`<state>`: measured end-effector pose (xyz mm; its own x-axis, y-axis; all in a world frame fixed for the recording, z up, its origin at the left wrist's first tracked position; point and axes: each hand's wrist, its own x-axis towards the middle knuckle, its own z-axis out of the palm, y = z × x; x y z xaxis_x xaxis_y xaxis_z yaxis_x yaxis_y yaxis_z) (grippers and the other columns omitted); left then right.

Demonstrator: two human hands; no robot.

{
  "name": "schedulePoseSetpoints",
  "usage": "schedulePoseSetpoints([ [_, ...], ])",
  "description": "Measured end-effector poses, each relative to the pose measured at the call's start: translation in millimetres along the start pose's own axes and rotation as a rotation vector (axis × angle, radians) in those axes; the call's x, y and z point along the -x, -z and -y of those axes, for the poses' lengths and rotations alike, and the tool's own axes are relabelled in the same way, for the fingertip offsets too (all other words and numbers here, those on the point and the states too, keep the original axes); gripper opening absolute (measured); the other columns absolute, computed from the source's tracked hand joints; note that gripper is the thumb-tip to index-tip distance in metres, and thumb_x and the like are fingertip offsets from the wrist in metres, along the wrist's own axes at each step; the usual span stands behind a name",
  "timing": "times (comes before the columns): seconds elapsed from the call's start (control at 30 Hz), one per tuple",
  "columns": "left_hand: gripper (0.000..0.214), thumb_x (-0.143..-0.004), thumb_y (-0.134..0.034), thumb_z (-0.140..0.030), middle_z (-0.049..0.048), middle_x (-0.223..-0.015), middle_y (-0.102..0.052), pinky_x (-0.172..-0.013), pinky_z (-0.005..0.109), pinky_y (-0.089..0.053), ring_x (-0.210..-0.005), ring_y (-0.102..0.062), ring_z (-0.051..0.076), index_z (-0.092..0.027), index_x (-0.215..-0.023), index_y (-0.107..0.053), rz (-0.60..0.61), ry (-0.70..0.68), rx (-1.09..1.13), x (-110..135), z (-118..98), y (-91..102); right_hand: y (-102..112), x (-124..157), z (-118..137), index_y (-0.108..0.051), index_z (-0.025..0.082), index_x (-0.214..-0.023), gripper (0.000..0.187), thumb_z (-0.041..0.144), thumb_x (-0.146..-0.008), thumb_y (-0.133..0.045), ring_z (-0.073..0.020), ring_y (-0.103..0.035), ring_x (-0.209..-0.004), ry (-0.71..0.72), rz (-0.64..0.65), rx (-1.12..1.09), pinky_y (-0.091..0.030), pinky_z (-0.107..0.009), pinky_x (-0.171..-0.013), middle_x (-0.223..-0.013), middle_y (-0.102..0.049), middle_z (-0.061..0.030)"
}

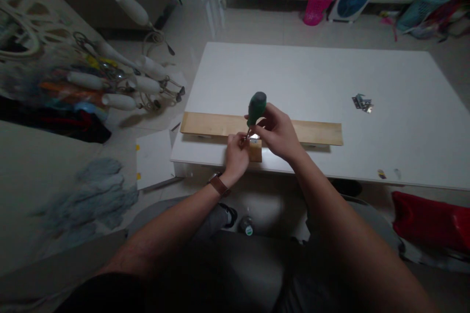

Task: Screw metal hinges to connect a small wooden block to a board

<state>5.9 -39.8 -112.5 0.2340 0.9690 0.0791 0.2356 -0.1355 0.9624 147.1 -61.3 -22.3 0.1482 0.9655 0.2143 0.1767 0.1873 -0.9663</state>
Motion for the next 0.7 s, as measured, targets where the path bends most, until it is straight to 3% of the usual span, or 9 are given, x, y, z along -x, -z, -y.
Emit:
schedulePoseSetpoints([
  [0.23, 0.015, -0.097, -0.061, -0.012, 0.0044, -0.093, -0.059, -0.084, 0.037, -0.054, -0.086, -0.061, 0.021, -0.025, -0.092, -0.068, 0.012, -0.039, -0.06, -2.6, 0.2, 0.5, -14.3, 2.3, -6.3, -0.066, 0.023, -0.092, 0.021, 0.031, -0.081, -0.082, -0.017, -0.055, -0.075, 0.073, -0.176, 0.257, -0.049, -0.033, -0.064, -0.09, -0.062, -0.0017],
  [0.4, 0.014, -0.097, -0.061, -0.011, 0.0049, -0.098, -0.06, -0.083, 0.034, -0.054, -0.087, -0.062, 0.019, -0.024, -0.095, -0.069, 0.007, -0.019, -0.022, -1.5, 2.0, -0.1, -7.9, 2.7, 1.2, -0.069, 0.023, -0.105, 0.028, 0.019, -0.078, -0.074, -0.0181, -0.061, -0.078, -0.013, -0.068, 0.162, -0.05, -0.032, -0.064, -0.094, -0.069, -0.0022],
  [0.53, 0.009, -0.1, -0.061, -0.017, 0.0048, -0.102, -0.059, -0.083, 0.032, -0.053, -0.088, -0.062, 0.017, -0.023, -0.098, -0.068, 0.019, -0.021, -0.014, -0.6, 2.4, 0.6, 1.9, 1.4, 4.6, -0.071, 0.022, -0.116, 0.037, 0.02, -0.079, -0.068, -0.0179, -0.066, -0.08, 0.008, 0.039, 0.096, -0.052, -0.031, -0.065, -0.104, -0.073, -0.0041],
  [0.7, 0.012, -0.099, -0.06, -0.014, 0.0051, -0.099, -0.059, -0.083, 0.031, -0.053, -0.091, -0.061, 0.018, -0.022, -0.095, -0.068, 0.032, -0.002, -0.048, -1.1, -1.6, 1.2, -0.9, 1.3, -2.9, -0.071, 0.022, -0.11, 0.03, 0.03, -0.081, -0.076, -0.0179, -0.066, -0.076, 0.017, -0.054, 0.061, -0.054, -0.034, -0.066, -0.096, -0.07, -0.0028],
])
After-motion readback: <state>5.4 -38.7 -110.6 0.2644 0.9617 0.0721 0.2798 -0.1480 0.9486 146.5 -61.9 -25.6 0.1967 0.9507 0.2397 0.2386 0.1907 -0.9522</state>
